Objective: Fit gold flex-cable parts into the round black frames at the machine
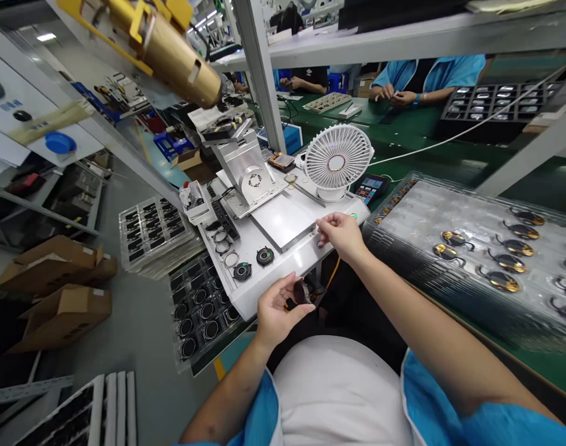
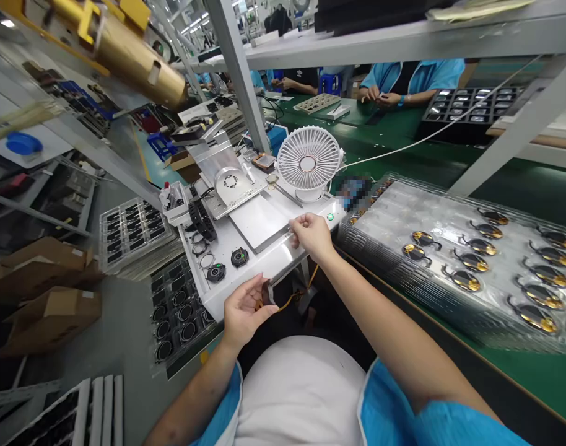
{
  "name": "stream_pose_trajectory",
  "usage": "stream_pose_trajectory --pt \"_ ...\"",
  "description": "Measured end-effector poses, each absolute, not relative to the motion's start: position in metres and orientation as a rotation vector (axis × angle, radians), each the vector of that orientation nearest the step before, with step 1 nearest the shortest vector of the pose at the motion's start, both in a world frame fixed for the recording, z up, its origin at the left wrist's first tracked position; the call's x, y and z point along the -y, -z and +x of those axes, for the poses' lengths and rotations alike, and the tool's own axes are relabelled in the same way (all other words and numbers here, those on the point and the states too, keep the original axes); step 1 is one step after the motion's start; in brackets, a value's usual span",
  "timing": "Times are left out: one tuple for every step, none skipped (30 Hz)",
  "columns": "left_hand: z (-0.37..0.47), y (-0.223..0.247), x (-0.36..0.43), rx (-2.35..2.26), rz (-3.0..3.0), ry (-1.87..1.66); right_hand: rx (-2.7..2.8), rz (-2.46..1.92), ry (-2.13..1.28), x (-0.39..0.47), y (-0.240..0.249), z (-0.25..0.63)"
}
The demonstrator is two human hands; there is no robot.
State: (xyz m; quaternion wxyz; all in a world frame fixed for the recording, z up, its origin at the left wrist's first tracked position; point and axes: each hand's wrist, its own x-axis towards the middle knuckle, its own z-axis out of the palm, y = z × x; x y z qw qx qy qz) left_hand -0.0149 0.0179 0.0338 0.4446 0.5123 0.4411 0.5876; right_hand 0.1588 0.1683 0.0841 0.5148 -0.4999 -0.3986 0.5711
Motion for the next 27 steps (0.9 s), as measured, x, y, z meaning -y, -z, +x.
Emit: stream_pose_trajectory --pt "-0.015 -0.033 -0.017 -1.135 1.305 -1.461 0.989 -1.167 -1.391 -0.155 -0.085 0.161" --pt "-0.015 -0.033 -0.016 -1.172 1.340 -1.462 1.033 -1.128 -1.429 -0.140 -0.086 0.163" --pt "-0.014 -0.033 -0.015 -1.199 1.374 -1.461 1.086 -1.090 -1.483 -0.124 -0.087 0.165" --pt "-0.013 -0.032 -0.015 -1.218 1.407 -1.461 1.142 -1.058 -1.548 -0.108 -0.087 0.167" --pt "-0.012 -0.032 -0.014 -1.230 1.440 -1.463 1.192 -1.039 -1.611 -0.092 -0.087 0.168" --pt "-0.011 -0.032 -0.014 -1.234 1.474 -1.465 1.227 -1.038 -1.663 -0.079 -0.086 0.169" --pt "-0.010 -0.032 -0.014 -1.231 1.509 -1.469 1.245 -1.058 -1.695 -0.067 -0.085 0.169" --pt "-0.009 -0.033 -0.014 -1.224 1.545 -1.472 1.255 -1.081 -1.709 -0.058 -0.084 0.169" --pt "-0.008 -0.034 -0.014 -1.216 1.578 -1.476 1.259 -1.103 -1.708 -0.052 -0.083 0.168" --pt "-0.007 -0.035 -0.014 -1.212 1.606 -1.479 1.257 -1.121 -1.699 -0.048 -0.082 0.167" --pt "-0.006 -0.035 -0.014 -1.212 1.626 -1.480 1.255 -1.136 -1.687 -0.046 -0.082 0.166" --pt "-0.005 -0.036 -0.014 -1.215 1.640 -1.481 1.251 -1.147 -1.676 -0.046 -0.082 0.165" --pt "-0.005 -0.037 -0.014 -1.221 1.651 -1.478 1.247 -1.156 -1.667 -0.046 -0.083 0.165" --pt "-0.005 -0.038 -0.014 -1.228 1.661 -1.475 1.244 -1.163 -1.663 -0.046 -0.083 0.164" --pt "-0.005 -0.038 -0.013 -1.233 1.671 -1.475 1.241 -1.168 -1.661 -0.047 -0.084 0.164" --pt "-0.005 -0.038 -0.013 -1.236 1.682 -1.477 1.239 -1.173 -1.661 -0.047 -0.084 0.163" --pt "-0.005 -0.038 -0.013 -1.238 1.691 -1.483 1.239 -1.177 -1.662 -0.047 -0.084 0.163" --pt "-0.005 -0.038 -0.012 -1.240 1.698 -1.488 1.241 -1.179 -1.663 -0.047 -0.083 0.163" --pt "-0.005 -0.038 -0.012 -1.244 1.704 -1.492 1.246 -1.183 -1.666 -0.047 -0.083 0.162" --pt "-0.005 -0.039 -0.012 -1.250 1.709 -1.494 1.252 -1.188 -1.668 -0.046 -0.081 0.162" --pt "-0.005 -0.039 -0.012 -1.258 1.715 -1.494 1.262 -1.196 -1.668 -0.046 -0.080 0.162" --pt "-0.005 -0.039 -0.012 -1.268 1.718 -1.494 1.275 -1.204 -1.671 -0.047 -0.079 0.162" --pt "-0.005 -0.040 -0.012 -1.276 1.721 -1.493 1.288 -1.210 -1.672 -0.047 -0.078 0.162" --pt "-0.005 -0.040 -0.012 -1.281 1.722 -1.491 1.302 -1.215 -1.673 -0.048 -0.077 0.162" --pt "-0.006 -0.040 -0.013 -1.282 1.720 -1.490 1.317 -1.221 -1.672 -0.049 -0.076 0.162" --pt "-0.006 -0.039 -0.013 -1.280 1.714 -1.489 1.332 -1.228 -1.667 -0.050 -0.076 0.162" --pt "-0.006 -0.038 -0.013 -1.277 1.703 -1.488 1.341 -1.235 -1.653 -0.050 -0.075 0.161"
